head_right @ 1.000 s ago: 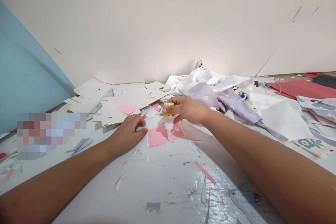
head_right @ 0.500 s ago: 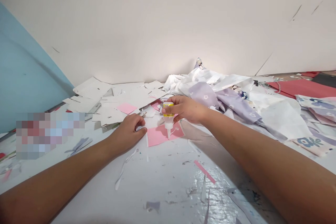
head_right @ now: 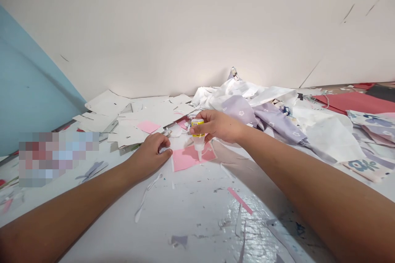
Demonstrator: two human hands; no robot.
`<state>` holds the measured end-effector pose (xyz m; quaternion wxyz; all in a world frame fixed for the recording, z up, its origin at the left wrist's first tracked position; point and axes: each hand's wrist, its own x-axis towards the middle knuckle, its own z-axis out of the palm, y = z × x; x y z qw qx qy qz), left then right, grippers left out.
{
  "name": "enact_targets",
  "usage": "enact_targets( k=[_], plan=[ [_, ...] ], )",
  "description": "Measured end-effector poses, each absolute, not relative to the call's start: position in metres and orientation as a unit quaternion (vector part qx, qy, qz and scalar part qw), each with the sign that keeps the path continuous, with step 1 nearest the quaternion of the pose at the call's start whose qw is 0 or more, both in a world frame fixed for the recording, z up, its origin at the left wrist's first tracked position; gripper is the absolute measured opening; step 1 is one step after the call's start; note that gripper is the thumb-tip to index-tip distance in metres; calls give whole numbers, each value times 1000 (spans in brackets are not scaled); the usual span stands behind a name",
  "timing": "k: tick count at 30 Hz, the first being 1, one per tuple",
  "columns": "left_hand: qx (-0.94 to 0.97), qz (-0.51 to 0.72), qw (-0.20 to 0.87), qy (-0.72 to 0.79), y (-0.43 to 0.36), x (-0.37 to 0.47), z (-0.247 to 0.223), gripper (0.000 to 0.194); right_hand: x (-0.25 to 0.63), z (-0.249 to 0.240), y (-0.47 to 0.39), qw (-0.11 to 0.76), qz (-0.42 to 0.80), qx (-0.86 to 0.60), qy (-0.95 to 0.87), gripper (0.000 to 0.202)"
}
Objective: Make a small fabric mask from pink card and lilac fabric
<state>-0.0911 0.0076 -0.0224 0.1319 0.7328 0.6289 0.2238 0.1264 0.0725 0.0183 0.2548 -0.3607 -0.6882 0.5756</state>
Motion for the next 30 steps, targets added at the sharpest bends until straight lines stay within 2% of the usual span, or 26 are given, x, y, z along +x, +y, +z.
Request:
enact_targets(
  k=[30],
  plan=[
    [738, 227, 127, 623, 9, -91, -24, 10, 131, 26, 71, 219, 527, -365, -735, 21]
  ],
)
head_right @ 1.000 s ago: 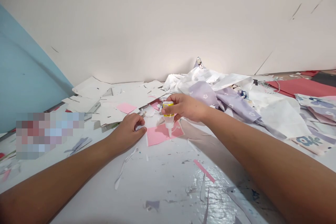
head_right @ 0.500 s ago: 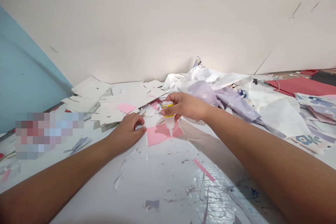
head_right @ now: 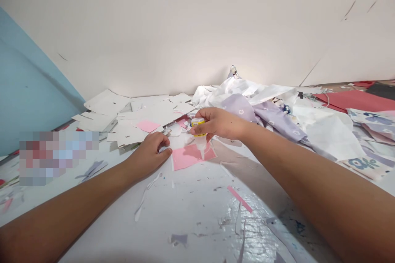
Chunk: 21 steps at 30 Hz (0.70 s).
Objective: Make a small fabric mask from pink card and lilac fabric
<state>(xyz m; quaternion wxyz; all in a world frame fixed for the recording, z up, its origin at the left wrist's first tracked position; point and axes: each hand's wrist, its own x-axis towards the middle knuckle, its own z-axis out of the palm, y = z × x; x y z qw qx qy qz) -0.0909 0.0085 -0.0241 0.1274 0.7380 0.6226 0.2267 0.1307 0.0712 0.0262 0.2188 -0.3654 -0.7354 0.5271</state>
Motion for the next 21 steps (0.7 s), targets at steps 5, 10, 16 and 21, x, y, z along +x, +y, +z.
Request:
enact_targets(
  k=[5, 10, 16, 21],
  plan=[
    [736, 222, 130, 625, 8, -91, -23, 10, 132, 27, 72, 216, 521, -371, -738, 22],
    [736, 223, 130, 626, 9, -92, -23, 9, 138, 34, 73, 222, 521, -396, -723, 19],
    [732, 226, 133, 628, 8, -91, -22, 10, 144, 38, 76, 250, 518, -418, -703, 21],
    [733, 222, 138, 628, 8, -90, -21, 10, 141, 34, 75, 231, 543, -399, -702, 20]
  ],
)
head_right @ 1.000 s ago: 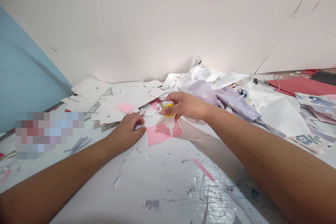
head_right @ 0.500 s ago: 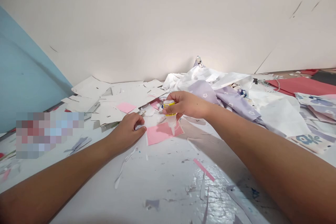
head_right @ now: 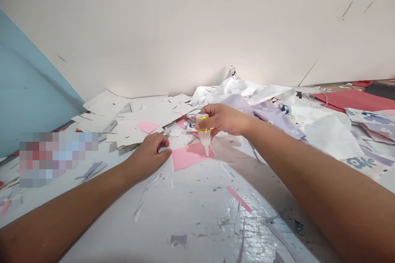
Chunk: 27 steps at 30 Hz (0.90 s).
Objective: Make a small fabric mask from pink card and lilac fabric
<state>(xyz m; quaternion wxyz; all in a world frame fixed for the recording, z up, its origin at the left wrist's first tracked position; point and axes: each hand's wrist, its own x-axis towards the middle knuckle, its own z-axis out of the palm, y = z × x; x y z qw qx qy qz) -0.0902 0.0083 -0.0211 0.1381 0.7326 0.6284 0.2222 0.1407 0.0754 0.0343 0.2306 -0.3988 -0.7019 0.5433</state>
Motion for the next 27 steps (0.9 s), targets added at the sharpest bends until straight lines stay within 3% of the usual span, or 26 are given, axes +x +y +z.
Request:
enact_targets(
  k=[14, 27],
  plan=[
    [736, 226, 134, 623, 9, -91, -23, 9, 140, 33, 73, 206, 529, -398, -720, 17],
    [736, 217, 135, 626, 8, -90, -23, 10, 131, 41, 61, 184, 437, -400, -784, 22]
  ],
)
